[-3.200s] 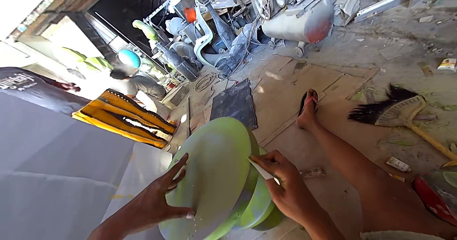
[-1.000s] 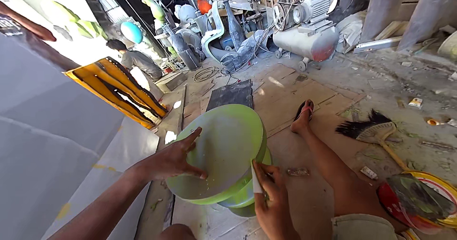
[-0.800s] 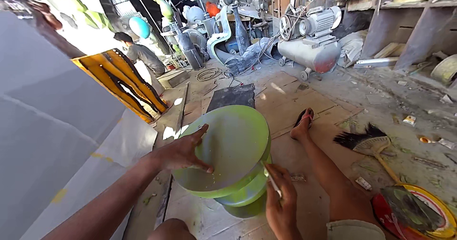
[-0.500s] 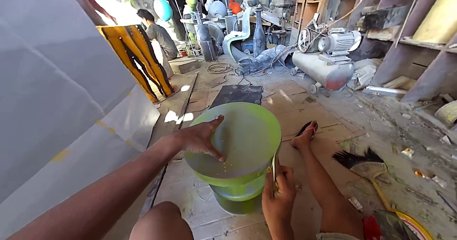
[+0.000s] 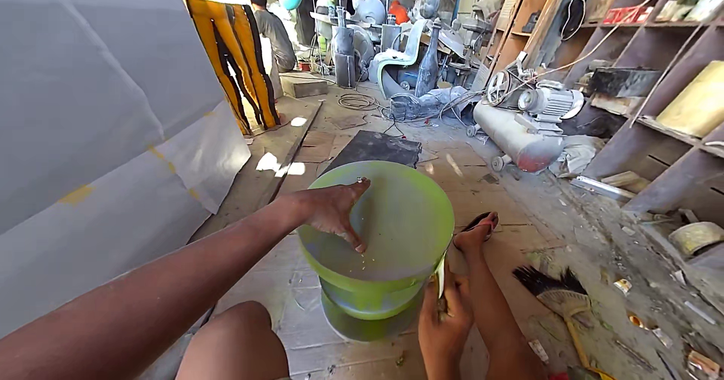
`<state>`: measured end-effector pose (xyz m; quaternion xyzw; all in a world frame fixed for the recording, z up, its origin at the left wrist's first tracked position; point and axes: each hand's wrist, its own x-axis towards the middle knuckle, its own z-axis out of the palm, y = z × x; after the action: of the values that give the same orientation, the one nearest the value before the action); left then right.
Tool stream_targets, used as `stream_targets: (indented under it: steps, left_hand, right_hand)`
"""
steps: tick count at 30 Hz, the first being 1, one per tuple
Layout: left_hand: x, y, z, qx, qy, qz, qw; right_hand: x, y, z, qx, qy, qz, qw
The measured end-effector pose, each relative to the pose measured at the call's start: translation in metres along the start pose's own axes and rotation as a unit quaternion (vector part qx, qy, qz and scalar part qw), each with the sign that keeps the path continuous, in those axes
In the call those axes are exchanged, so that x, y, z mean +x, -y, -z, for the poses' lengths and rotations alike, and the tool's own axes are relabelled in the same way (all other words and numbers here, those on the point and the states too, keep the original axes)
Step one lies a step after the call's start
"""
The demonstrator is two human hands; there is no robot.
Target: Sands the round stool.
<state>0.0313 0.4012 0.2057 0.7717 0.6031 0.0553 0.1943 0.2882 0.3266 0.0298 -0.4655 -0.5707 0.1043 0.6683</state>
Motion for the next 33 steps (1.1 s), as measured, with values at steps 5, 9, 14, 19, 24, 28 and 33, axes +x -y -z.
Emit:
stream_targets:
  steps: [5,9,14,19,24,28,33]
  left_hand:
    - [0.005,0.001,0.008,0.005,0.045,0.01,0.999]
    - [0.006,0.002,0.008,0.003,0.047,0.013,0.999]
    - [0.004,0.002,0.005,-0.001,0.036,0.014,0.999]
    - [0.005,0.004,0.005,0.007,0.037,0.008,0.999]
    - [0.004,0.006,-0.002,0.012,0.003,-0.004,1.0]
    - [0.005,0.006,0.004,0.006,0.042,0.003,0.999]
    - [0.006,0.009,0.001,0.012,0.037,-0.003,0.999]
  right_hand:
    - [-0.02,-0.006,0.012,-0.042,0.079,0.03,0.996]
    - [0.006,-0.026,0.042,-0.026,0.087,0.067,0.994]
    - [0.106,-0.029,0.05,-0.103,0.191,0.106,0.97]
    - [0.164,-0.04,0.04,-0.199,0.322,0.11,0.919]
    - [0.173,-0.023,0.046,-0.243,0.393,0.128,0.878]
    - [0.144,0.025,0.056,-0.304,0.429,0.135,0.84]
    - [0.086,0.063,0.062,-0.326,0.385,0.189,0.843]
